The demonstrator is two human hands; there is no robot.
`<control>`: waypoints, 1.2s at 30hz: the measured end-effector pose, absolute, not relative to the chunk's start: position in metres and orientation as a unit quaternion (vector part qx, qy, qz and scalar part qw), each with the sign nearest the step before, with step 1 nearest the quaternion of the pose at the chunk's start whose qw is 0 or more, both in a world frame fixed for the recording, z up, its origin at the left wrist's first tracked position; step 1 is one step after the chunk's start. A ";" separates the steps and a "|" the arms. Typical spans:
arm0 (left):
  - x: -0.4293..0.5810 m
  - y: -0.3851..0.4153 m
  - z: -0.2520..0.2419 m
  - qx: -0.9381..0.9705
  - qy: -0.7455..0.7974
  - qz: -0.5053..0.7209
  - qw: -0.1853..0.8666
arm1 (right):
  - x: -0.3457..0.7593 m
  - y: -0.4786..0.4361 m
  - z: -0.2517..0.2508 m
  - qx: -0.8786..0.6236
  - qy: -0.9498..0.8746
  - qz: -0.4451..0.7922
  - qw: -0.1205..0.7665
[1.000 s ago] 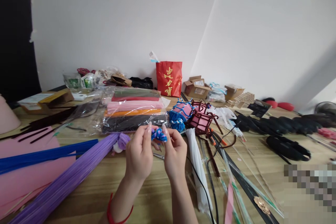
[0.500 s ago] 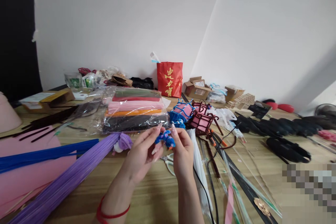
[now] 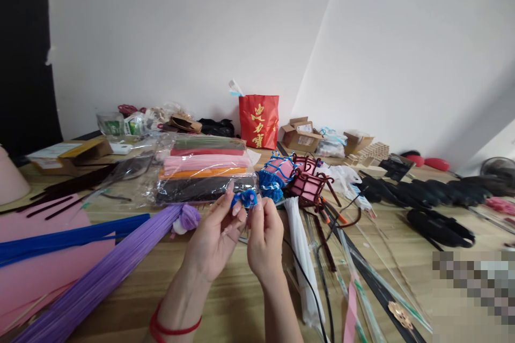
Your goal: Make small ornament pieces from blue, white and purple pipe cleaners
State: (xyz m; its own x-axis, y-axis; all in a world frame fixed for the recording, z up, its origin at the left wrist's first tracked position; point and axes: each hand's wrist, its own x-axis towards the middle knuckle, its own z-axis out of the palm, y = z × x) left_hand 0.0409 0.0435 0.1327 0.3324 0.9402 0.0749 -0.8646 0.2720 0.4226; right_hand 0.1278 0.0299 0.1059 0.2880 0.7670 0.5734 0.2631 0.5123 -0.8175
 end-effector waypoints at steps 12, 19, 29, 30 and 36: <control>0.041 0.045 0.134 0.231 0.197 0.656 0.691 | 0.111 0.031 0.100 -0.436 -0.548 0.209 0.683; 0.042 0.041 0.132 0.468 0.284 0.636 0.544 | 0.114 0.031 0.106 -0.408 -0.455 0.273 0.743; 0.040 0.043 0.124 0.619 0.300 0.461 0.560 | 0.134 0.030 0.111 -0.446 -0.424 0.296 0.730; 0.040 0.043 0.124 0.621 0.298 0.461 0.559 | 0.135 0.030 0.111 -0.448 -0.432 0.294 0.725; 0.039 0.044 0.122 0.665 0.310 0.482 0.479 | 0.141 0.033 0.106 -0.446 -0.492 0.285 0.691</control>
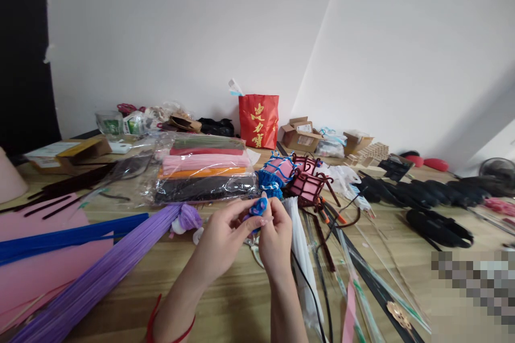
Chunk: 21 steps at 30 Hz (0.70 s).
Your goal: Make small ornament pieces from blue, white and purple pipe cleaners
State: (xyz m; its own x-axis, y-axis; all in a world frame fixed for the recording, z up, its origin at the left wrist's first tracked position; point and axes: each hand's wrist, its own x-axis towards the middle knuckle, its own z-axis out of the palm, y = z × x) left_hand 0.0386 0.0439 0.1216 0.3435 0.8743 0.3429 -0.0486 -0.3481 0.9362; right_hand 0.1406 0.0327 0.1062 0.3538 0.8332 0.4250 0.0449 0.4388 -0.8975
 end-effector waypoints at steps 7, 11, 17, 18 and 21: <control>0.042 0.040 0.125 0.675 0.347 0.477 0.443 | 0.137 0.033 0.102 -0.493 -0.496 0.215 0.681; 0.041 0.040 0.126 0.684 0.386 0.472 0.400 | 0.135 0.029 0.106 -0.508 -0.540 0.135 0.657; 0.039 0.038 0.127 0.711 0.420 0.496 0.268 | 0.129 0.024 0.111 -0.489 -0.583 0.077 0.644; 0.040 0.037 0.127 0.716 0.420 0.498 0.249 | 0.128 0.024 0.112 -0.485 -0.581 0.082 0.648; 0.040 0.034 0.130 0.720 0.430 0.509 0.193 | 0.124 0.024 0.112 -0.473 -0.580 0.112 0.654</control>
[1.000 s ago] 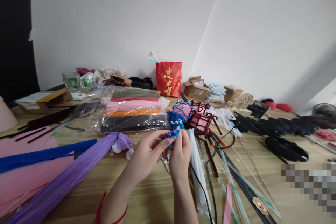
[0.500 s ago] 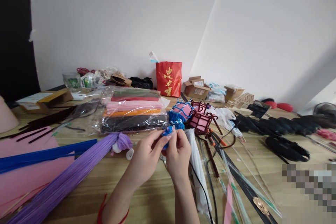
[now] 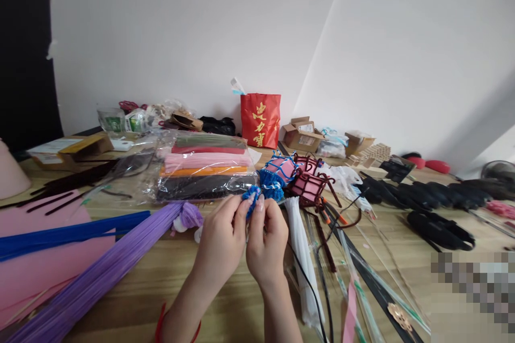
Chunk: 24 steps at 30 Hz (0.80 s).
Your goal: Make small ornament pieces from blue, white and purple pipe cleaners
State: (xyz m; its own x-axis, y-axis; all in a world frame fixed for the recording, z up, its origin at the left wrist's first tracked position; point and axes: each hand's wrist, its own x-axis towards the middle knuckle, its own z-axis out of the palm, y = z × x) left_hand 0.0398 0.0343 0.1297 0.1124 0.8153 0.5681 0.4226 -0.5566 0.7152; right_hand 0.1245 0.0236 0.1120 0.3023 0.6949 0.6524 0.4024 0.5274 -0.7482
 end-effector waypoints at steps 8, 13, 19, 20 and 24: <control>0.024 0.027 0.139 0.761 0.371 0.504 0.170 | 0.128 0.023 0.109 -0.433 -0.540 0.257 0.675; 0.022 0.024 0.139 0.779 0.375 0.474 0.167 | 0.138 0.024 0.111 -0.396 -0.572 0.282 0.661; 0.023 0.030 0.103 0.732 0.419 0.446 0.299 | 0.142 0.033 0.080 -0.425 -0.460 0.419 0.658; 0.022 0.032 0.092 0.709 0.421 0.450 0.344 | 0.141 0.033 0.069 -0.431 -0.442 0.447 0.647; 0.013 0.038 0.049 0.623 0.448 0.429 0.476 | 0.135 0.031 0.024 -0.448 -0.386 0.490 0.641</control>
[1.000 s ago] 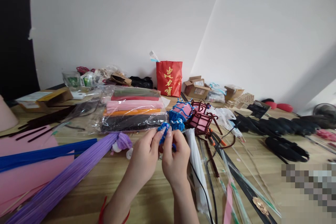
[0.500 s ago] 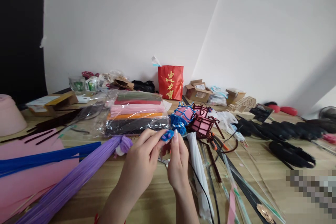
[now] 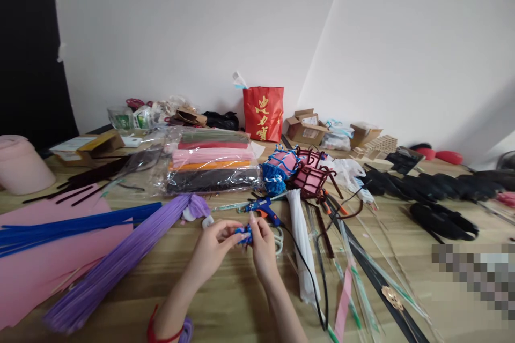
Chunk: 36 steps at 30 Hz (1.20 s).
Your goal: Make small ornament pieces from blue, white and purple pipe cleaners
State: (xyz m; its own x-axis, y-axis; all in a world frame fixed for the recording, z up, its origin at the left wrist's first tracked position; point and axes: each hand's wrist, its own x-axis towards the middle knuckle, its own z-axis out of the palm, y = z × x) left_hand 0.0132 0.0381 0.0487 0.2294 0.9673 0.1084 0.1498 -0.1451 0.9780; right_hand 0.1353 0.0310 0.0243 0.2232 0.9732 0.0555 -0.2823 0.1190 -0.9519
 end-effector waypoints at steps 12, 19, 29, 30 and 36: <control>-0.001 0.042 -0.003 0.551 0.503 0.483 0.458 | 0.128 0.017 -0.018 -0.361 -0.316 0.676 0.560; 0.005 0.039 -0.001 0.464 0.498 0.473 0.559 | 0.129 0.011 -0.009 -0.327 -0.294 0.746 0.500; -0.013 0.041 0.009 0.577 0.524 0.457 0.428 | 0.123 0.011 -0.008 -0.301 -0.264 0.775 0.490; -0.017 0.044 0.005 0.588 0.546 0.470 0.367 | 0.122 0.014 -0.010 -0.303 -0.257 0.765 0.506; -0.029 0.062 -0.028 0.658 0.604 0.426 0.146 | 0.120 0.020 -0.018 -0.375 -0.303 0.679 0.553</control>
State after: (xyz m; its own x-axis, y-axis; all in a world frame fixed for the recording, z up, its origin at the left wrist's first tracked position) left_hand -0.0295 0.0622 -0.0279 -0.0915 0.9191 0.3834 0.6699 -0.2280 0.7065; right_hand 0.1199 0.0200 -0.0179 -0.1064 0.9789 -0.1747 -0.5237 -0.2045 -0.8270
